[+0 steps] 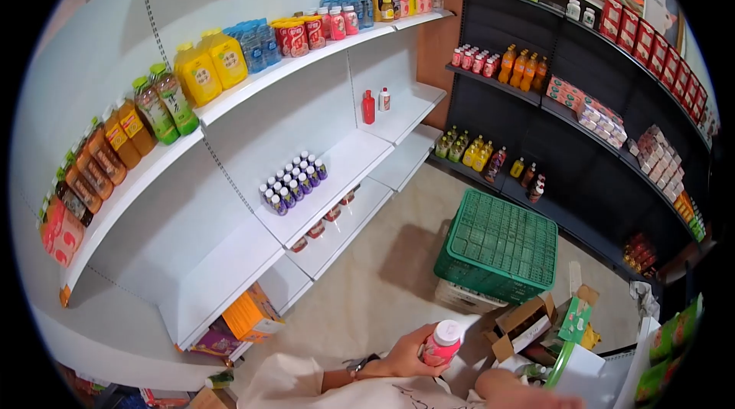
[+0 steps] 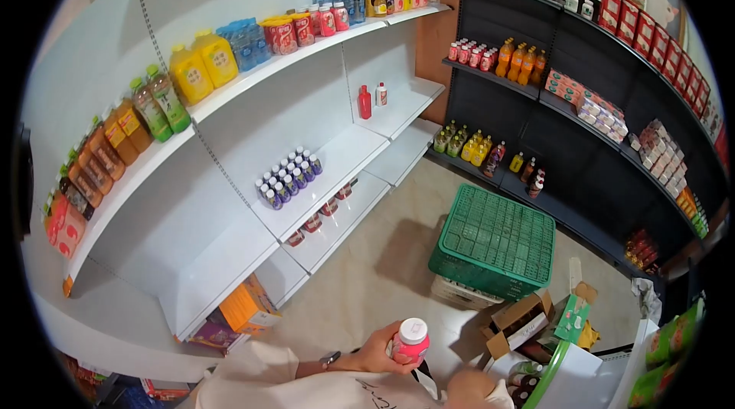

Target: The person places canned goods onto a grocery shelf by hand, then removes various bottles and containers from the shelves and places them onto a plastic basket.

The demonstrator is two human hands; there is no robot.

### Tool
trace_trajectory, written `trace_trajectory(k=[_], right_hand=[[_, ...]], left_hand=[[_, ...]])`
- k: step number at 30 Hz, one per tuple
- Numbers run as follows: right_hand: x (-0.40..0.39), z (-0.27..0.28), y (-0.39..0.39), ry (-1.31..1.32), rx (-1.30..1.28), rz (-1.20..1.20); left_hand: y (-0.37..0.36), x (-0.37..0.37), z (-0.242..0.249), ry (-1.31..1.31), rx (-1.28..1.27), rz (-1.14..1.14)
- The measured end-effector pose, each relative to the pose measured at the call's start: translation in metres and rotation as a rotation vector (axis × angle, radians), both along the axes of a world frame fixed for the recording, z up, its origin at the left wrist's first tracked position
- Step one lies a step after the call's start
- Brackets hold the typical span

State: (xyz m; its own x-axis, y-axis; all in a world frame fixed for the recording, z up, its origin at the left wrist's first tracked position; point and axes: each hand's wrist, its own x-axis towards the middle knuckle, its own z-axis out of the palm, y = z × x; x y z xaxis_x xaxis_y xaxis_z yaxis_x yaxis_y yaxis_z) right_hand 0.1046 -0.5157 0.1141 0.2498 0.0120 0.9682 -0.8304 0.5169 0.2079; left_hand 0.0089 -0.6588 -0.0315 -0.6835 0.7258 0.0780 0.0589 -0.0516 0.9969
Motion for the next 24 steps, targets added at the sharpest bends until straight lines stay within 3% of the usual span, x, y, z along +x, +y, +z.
trace_trajectory(k=[2, 3, 4, 8, 10, 11, 13, 16, 20, 24], right_hand=[[-0.048, -0.039, 0.003, -0.453, -0.169, 0.059], [-0.067, -0.060, 0.002, -0.735, -0.278, 0.081], [-0.087, -0.080, 0.001, -0.969, -0.358, 0.115], [-0.148, -0.151, -0.002, -1.565, -0.568, 0.429], [-0.170, -0.143, -0.003, -1.770, -0.830, 0.761], [-0.184, -0.132, -0.002, -1.786, -0.954, 0.802], [-0.232, -0.152, 0.020, -1.741, -0.684, 0.712], [-0.323, -0.164, 0.058, -1.700, -0.365, 0.678], [-0.418, -0.124, 0.090, -1.625, -0.085, 0.523], [-0.484, -0.104, 0.103, -1.637, -0.114, 0.585]], left_hand=[[-0.009, -0.021, -0.003, -0.051, -0.064, 0.073], [-0.011, -0.029, -0.015, 0.069, -0.077, 0.159], [-0.011, -0.039, -0.016, 0.014, 0.012, 0.197], [-0.008, -0.082, -0.036, -0.137, 0.254, 0.439], [-0.002, -0.120, -0.048, -0.058, -0.186, 0.311], [0.001, -0.139, -0.060, 0.016, -0.148, 0.389], [0.008, -0.181, -0.079, 0.165, -0.073, 0.546], [0.039, -0.253, -0.023, 0.236, -0.136, 0.553], [0.060, -0.349, -0.005, 0.399, -0.054, 0.489], [0.090, -0.406, 0.000, 0.192, 0.055, 0.587]])
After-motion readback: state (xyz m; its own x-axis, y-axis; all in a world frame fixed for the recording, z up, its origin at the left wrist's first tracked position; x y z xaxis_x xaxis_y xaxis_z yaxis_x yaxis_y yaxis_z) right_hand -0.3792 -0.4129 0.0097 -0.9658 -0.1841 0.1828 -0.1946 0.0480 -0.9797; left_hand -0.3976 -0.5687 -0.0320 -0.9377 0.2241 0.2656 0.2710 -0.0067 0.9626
